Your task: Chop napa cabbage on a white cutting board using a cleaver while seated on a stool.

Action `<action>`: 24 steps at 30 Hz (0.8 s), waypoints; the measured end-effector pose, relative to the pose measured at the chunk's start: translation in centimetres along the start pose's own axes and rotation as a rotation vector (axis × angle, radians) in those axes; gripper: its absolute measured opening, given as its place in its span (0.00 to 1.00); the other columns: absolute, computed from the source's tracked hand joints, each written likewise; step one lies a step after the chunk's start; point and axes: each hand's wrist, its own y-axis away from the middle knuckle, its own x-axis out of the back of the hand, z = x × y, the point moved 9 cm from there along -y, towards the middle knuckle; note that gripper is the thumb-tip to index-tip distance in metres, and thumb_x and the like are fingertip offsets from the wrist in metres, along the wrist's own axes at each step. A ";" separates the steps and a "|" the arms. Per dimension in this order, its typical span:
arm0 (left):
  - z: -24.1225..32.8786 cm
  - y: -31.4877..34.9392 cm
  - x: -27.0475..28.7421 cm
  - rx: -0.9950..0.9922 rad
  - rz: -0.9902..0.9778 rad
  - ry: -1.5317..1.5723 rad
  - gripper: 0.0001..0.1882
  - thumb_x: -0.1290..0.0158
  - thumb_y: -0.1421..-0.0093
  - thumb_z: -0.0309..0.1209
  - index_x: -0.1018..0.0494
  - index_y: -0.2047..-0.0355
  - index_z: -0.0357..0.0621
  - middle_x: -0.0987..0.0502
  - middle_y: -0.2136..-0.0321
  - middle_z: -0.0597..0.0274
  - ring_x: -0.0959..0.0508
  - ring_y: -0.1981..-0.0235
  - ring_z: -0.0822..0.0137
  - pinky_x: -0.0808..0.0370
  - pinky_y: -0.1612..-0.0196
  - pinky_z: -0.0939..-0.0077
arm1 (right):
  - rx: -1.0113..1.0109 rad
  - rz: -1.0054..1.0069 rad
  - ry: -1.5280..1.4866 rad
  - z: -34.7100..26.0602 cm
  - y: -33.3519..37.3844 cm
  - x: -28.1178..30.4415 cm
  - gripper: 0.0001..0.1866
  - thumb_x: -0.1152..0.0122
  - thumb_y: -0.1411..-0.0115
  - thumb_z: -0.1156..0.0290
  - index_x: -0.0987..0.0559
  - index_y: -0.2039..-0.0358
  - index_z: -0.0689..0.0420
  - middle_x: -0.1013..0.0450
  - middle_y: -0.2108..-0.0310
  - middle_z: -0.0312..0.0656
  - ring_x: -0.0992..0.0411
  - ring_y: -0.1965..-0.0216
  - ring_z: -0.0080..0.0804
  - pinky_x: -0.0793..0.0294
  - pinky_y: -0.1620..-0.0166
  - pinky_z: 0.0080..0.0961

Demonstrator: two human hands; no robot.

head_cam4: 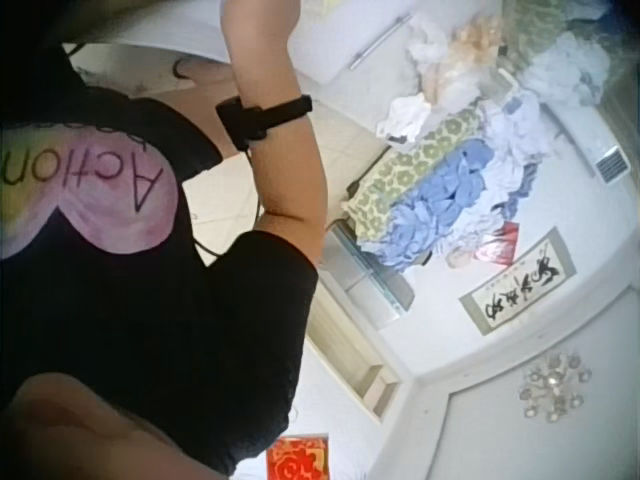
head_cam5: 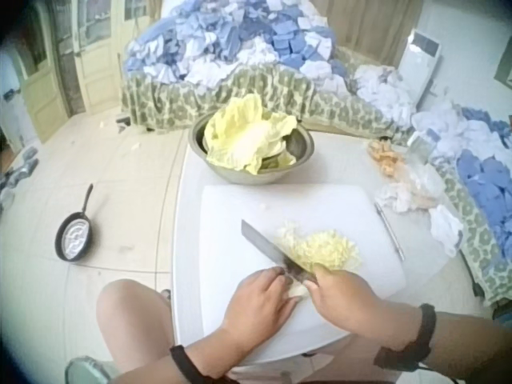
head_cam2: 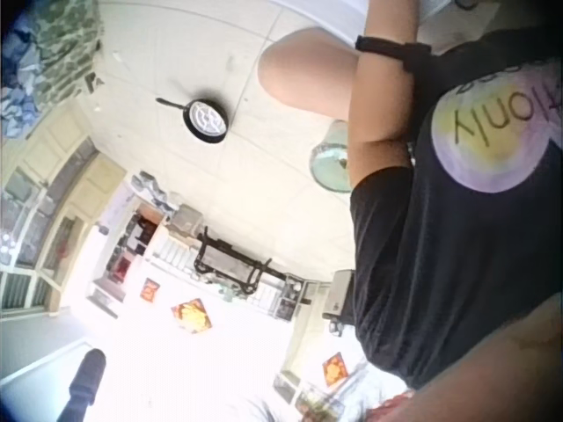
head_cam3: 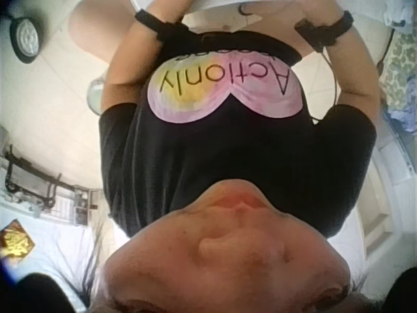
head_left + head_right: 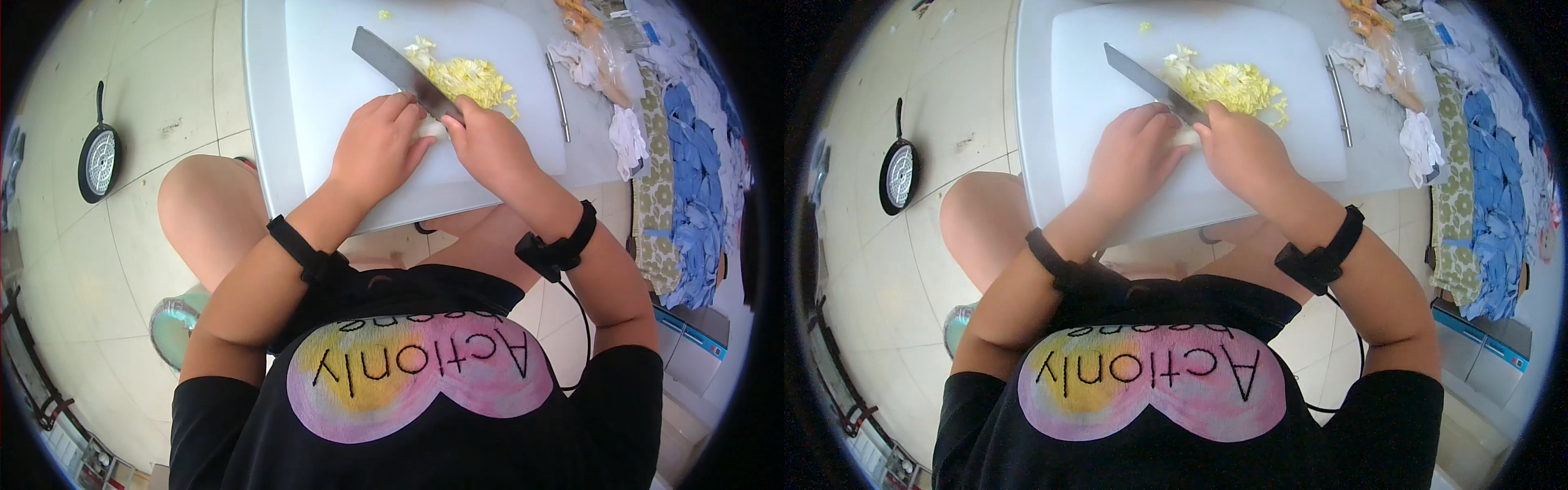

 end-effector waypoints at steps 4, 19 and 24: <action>-0.3 0.4 -1.0 0.027 -0.078 0.012 0.17 0.38 0.48 0.32 0.26 0.59 0.40 0.25 0.56 0.53 0.25 0.56 0.49 0.27 0.53 0.57 | 0.056 -0.017 -0.013 -0.8 -1.7 1.6 0.14 0.48 0.34 0.62 0.26 0.61 0.62 0.24 0.70 0.56 0.25 0.65 0.57 0.26 0.61 0.48; -0.3 0.4 -0.4 0.043 -0.031 0.010 0.16 0.37 0.50 0.31 0.25 0.62 0.41 0.24 0.59 0.54 0.24 0.56 0.50 0.27 0.52 0.58 | 0.034 0.019 -0.062 -1.1 -0.7 0.4 0.14 0.49 0.34 0.62 0.26 0.62 0.63 0.24 0.71 0.56 0.25 0.65 0.58 0.27 0.61 0.49; -0.3 0.3 -1.0 0.077 -0.111 -0.032 0.14 0.37 0.50 0.31 0.25 0.64 0.37 0.24 0.61 0.54 0.24 0.59 0.52 0.26 0.54 0.61 | 0.054 -0.018 -0.033 -1.1 -1.4 1.6 0.15 0.48 0.34 0.62 0.25 0.62 0.64 0.24 0.71 0.57 0.25 0.66 0.58 0.26 0.62 0.47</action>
